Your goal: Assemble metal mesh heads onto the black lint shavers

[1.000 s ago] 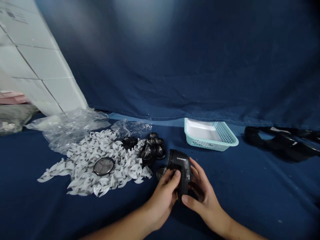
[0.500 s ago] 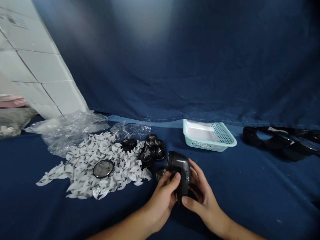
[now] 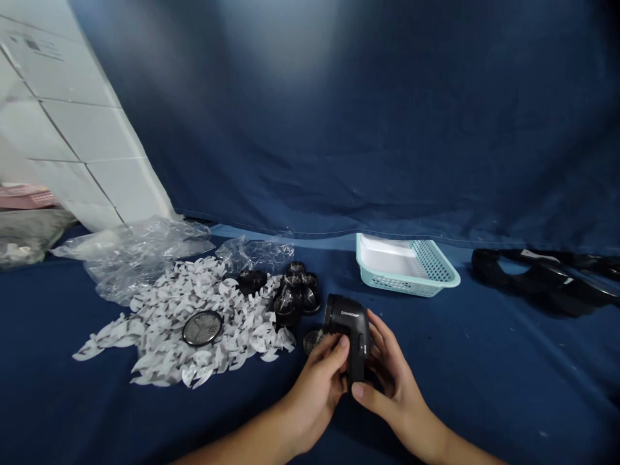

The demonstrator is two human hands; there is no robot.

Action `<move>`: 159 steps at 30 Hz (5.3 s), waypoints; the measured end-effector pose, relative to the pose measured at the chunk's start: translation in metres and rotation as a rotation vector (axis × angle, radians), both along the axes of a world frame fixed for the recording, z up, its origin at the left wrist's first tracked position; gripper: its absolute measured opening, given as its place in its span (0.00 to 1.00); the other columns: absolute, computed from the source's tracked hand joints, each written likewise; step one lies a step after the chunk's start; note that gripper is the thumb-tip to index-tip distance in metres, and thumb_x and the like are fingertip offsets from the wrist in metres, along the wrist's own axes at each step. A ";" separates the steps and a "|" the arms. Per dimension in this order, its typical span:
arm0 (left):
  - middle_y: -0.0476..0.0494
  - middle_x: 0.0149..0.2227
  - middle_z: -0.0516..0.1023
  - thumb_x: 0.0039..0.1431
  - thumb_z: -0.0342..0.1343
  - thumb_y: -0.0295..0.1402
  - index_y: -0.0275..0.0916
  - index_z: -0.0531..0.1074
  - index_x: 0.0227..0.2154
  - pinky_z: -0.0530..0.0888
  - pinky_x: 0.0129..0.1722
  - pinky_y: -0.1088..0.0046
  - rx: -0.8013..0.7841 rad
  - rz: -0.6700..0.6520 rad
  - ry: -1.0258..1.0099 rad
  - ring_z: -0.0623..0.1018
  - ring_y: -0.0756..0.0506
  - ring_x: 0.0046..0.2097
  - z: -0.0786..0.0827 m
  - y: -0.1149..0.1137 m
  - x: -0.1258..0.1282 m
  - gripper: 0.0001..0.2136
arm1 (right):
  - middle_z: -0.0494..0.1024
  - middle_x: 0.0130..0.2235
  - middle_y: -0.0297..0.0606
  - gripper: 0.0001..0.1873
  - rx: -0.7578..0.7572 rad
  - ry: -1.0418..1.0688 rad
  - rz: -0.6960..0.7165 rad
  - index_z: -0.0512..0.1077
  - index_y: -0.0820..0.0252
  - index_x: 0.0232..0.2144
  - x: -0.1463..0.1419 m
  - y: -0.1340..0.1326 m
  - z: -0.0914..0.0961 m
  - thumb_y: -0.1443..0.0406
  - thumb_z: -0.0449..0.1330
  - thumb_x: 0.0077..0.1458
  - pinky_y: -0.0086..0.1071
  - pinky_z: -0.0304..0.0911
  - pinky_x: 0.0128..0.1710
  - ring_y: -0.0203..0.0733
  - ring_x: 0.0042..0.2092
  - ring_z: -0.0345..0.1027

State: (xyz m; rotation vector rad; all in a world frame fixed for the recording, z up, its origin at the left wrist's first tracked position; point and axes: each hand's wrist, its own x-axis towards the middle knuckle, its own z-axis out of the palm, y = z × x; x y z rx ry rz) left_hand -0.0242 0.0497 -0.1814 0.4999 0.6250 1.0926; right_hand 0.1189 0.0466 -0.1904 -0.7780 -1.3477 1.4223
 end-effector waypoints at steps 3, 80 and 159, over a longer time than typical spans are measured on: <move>0.41 0.42 0.79 0.62 0.58 0.37 0.39 0.75 0.40 0.69 0.47 0.68 0.009 0.006 0.010 0.76 0.43 0.48 0.000 -0.001 0.000 0.09 | 0.57 0.66 0.37 0.43 0.001 -0.003 -0.002 0.48 0.37 0.63 0.000 0.000 0.000 0.61 0.66 0.53 0.49 0.57 0.61 0.54 0.66 0.51; 0.37 0.56 0.71 0.44 0.60 0.21 0.40 0.65 0.57 0.74 0.44 0.68 0.165 0.038 0.454 0.76 0.41 0.49 0.004 -0.004 -0.002 0.33 | 0.74 0.55 0.37 0.28 -0.288 0.147 -0.172 0.63 0.48 0.59 0.002 0.018 -0.010 0.58 0.64 0.57 0.44 0.56 0.60 0.48 0.55 0.66; 0.37 0.59 0.70 0.55 0.56 0.25 0.41 0.63 0.61 0.80 0.38 0.68 0.623 0.134 0.855 0.79 0.38 0.49 0.014 -0.002 -0.014 0.28 | 0.71 0.53 0.40 0.42 -0.156 0.116 0.138 0.57 0.44 0.61 0.011 0.021 0.000 0.66 0.71 0.49 0.53 0.63 0.54 0.48 0.48 0.72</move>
